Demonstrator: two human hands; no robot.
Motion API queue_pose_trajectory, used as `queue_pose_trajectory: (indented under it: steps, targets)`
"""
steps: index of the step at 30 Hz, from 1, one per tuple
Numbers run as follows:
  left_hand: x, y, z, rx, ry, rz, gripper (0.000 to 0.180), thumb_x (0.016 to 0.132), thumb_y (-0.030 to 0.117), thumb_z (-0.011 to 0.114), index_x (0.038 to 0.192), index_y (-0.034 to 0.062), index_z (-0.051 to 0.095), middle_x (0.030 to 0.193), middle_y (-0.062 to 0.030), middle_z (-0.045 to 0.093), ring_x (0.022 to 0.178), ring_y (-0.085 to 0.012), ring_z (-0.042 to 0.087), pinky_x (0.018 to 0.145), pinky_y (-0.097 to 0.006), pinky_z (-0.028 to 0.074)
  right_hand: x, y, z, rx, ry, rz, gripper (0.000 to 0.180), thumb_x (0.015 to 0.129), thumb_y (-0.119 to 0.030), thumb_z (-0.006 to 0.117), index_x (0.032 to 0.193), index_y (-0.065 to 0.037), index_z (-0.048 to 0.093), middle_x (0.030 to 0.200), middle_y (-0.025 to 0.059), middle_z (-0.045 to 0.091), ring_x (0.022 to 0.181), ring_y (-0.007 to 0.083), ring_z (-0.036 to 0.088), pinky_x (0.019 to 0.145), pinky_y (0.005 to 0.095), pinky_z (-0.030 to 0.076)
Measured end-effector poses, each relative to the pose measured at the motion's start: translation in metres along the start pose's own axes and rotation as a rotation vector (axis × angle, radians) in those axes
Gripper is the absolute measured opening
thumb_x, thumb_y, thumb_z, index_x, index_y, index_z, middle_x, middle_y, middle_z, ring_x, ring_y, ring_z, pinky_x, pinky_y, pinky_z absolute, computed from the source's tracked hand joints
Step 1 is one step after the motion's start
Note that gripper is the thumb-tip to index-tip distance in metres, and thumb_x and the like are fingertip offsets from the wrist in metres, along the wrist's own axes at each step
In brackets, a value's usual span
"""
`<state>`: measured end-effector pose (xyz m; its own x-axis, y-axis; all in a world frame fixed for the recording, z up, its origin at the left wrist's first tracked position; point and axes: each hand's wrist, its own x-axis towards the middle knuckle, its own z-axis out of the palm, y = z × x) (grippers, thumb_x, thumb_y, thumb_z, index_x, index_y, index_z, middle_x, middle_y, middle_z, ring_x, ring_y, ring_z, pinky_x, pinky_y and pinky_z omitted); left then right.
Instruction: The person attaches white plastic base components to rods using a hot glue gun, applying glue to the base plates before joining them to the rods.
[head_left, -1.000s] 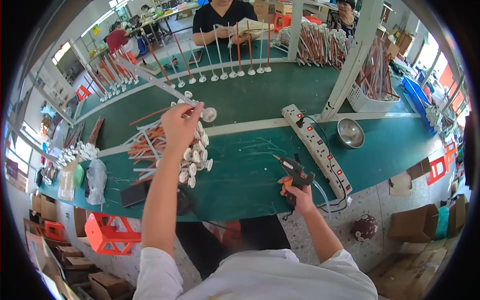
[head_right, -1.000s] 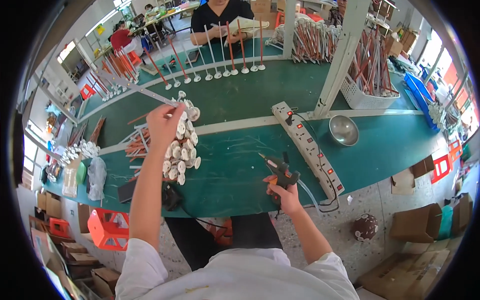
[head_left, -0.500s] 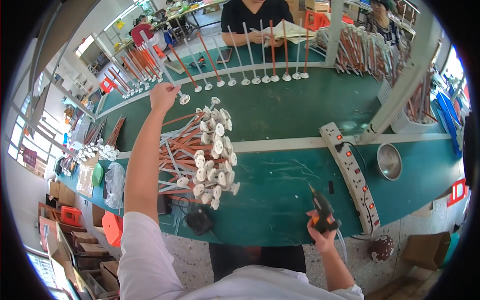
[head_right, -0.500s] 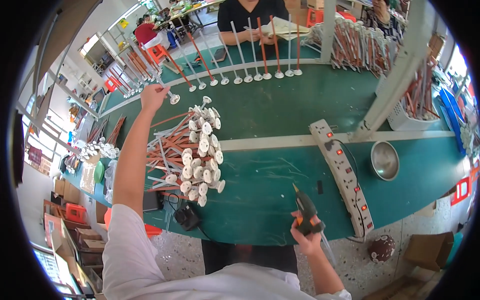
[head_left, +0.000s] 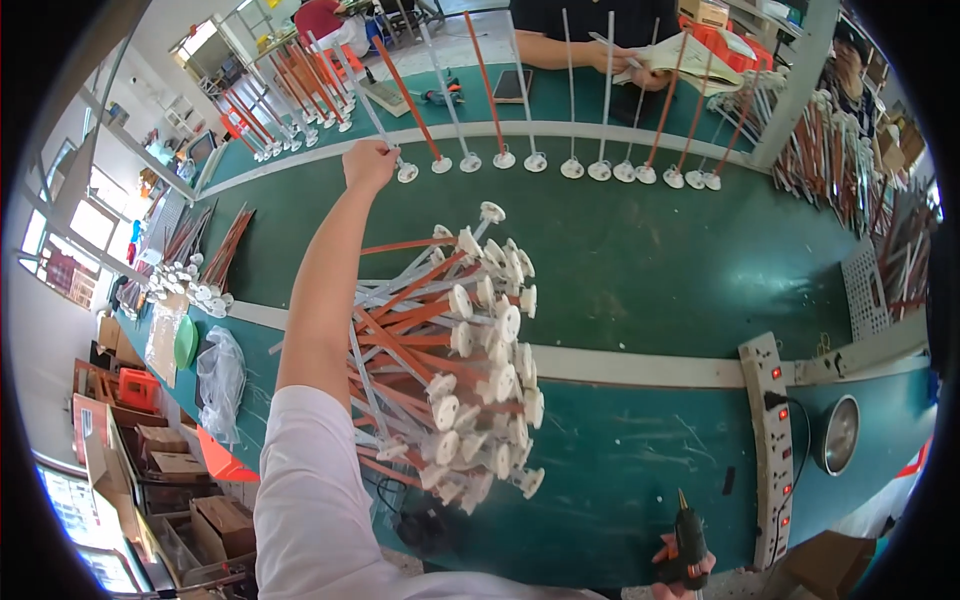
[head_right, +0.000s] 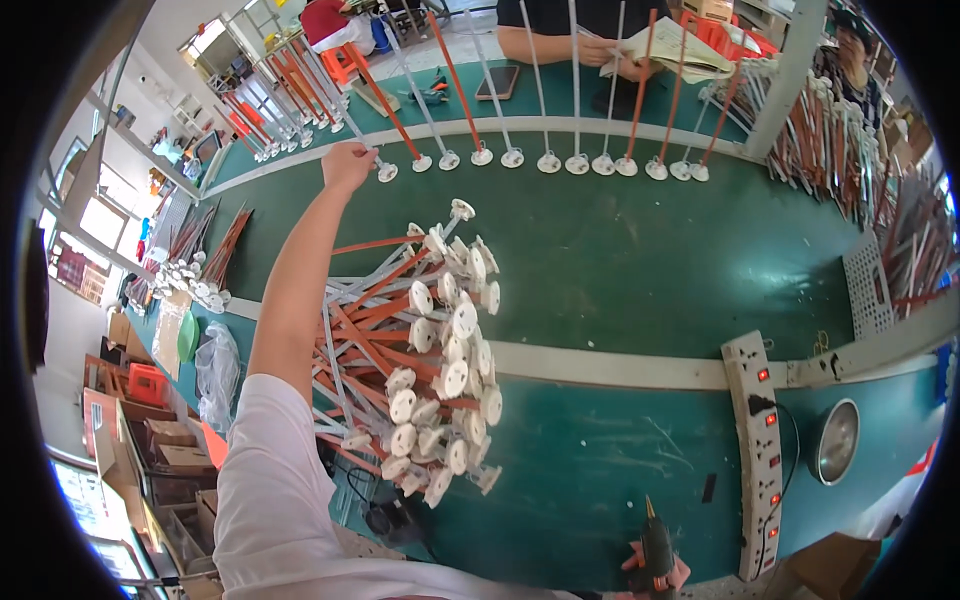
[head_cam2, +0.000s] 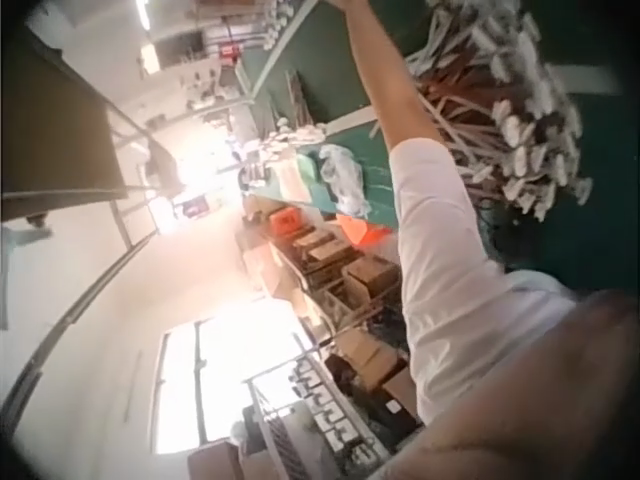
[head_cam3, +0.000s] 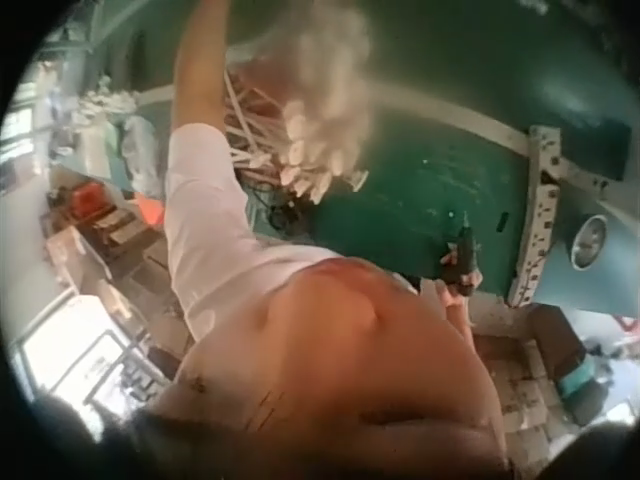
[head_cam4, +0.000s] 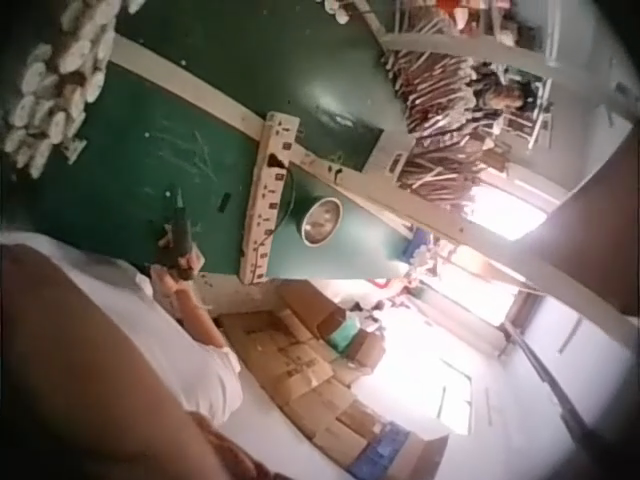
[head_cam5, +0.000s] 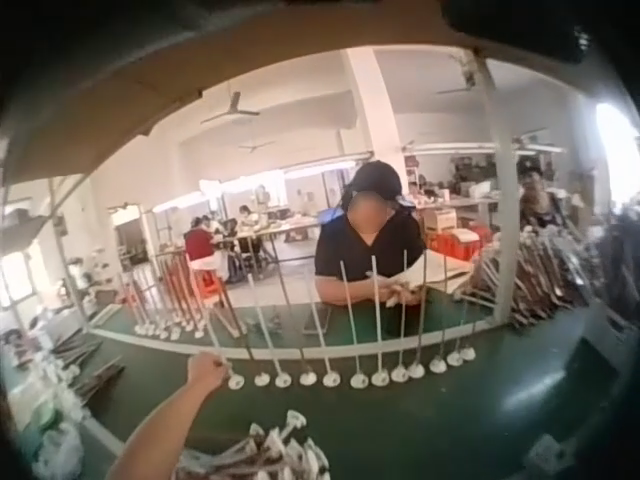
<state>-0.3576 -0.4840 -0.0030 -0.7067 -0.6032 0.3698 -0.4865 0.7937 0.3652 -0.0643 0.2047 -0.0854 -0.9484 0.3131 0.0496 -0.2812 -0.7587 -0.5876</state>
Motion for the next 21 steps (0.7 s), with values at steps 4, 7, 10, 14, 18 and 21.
queue_pose_trajectory:
  steps: [4,7,10,14,18,21]
  targets:
    - [0.019,-0.024,0.01,0.023,-0.003,-0.04,0.025,0.085,0.035,0.072,0.081,0.0113,0.078,0.071,-0.0045,0.073,0.075,-0.0249,0.072,0.074,-0.038,0.056,0.046,-0.037,0.0,-1.131,-0.886,-0.085,0.041,0.094,-0.022,0.063,0.124,0.006,0.061,0.099,0.0161,0.065,0.081,0.0239,0.061,0.068,0.0384,0.052]
    - [0.034,-0.023,0.02,-0.042,-0.022,-0.064,0.023,0.085,0.034,0.073,0.081,0.0119,0.078,0.071,-0.0029,0.074,0.075,-0.0234,0.072,0.073,-0.037,0.056,0.047,-0.037,-0.027,-1.058,-0.859,-0.028,0.045,0.091,-0.026,0.067,0.123,0.006,0.061,0.104,0.0189,0.065,0.079,0.0245,0.062,0.067,0.0389,0.053]
    - [0.034,-0.012,0.028,-0.118,-0.075,-0.088,0.022,0.084,0.034,0.074,0.081,0.0123,0.078,0.07,-0.0022,0.073,0.074,-0.0223,0.072,0.073,-0.036,0.056,0.041,-0.047,-0.076,-1.009,-0.822,0.01,0.05,0.088,-0.03,0.072,0.122,0.006,0.061,0.109,0.0218,0.066,0.076,0.025,0.063,0.067,0.0395,0.054]
    - [0.04,-0.008,0.034,-0.064,-0.103,-0.033,0.023,0.085,0.034,0.073,0.081,0.012,0.079,0.071,-0.0042,0.074,0.076,-0.0234,0.073,0.074,-0.036,0.057,0.006,-0.013,-0.07,-0.593,-0.415,-0.028,0.057,0.084,-0.035,0.077,0.122,0.005,0.061,0.112,0.0251,0.066,0.075,0.0256,0.063,0.065,0.0395,0.055]
    - [0.039,-0.014,0.035,-0.015,-0.086,-0.057,0.027,0.081,0.038,0.076,0.081,0.0113,0.079,0.074,-0.0087,0.074,0.077,-0.0286,0.072,0.075,-0.04,0.057,0.037,-0.031,-0.013,-0.853,-0.767,-0.057,0.062,0.082,-0.036,0.079,0.125,0.004,0.06,0.108,0.0243,0.066,0.078,0.0259,0.065,0.063,0.0377,0.055]
    - [0.033,-0.004,0.027,-0.03,-0.067,0.0,0.04,0.075,0.047,0.079,0.081,0.0082,0.079,0.076,-0.0132,0.073,0.077,-0.0331,0.072,0.076,-0.044,0.057,0.033,-0.026,-0.024,-0.843,-0.773,-0.135,0.062,0.082,-0.037,0.079,0.125,0.004,0.06,0.103,0.0221,0.066,0.079,0.0266,0.066,0.064,0.038,0.055]
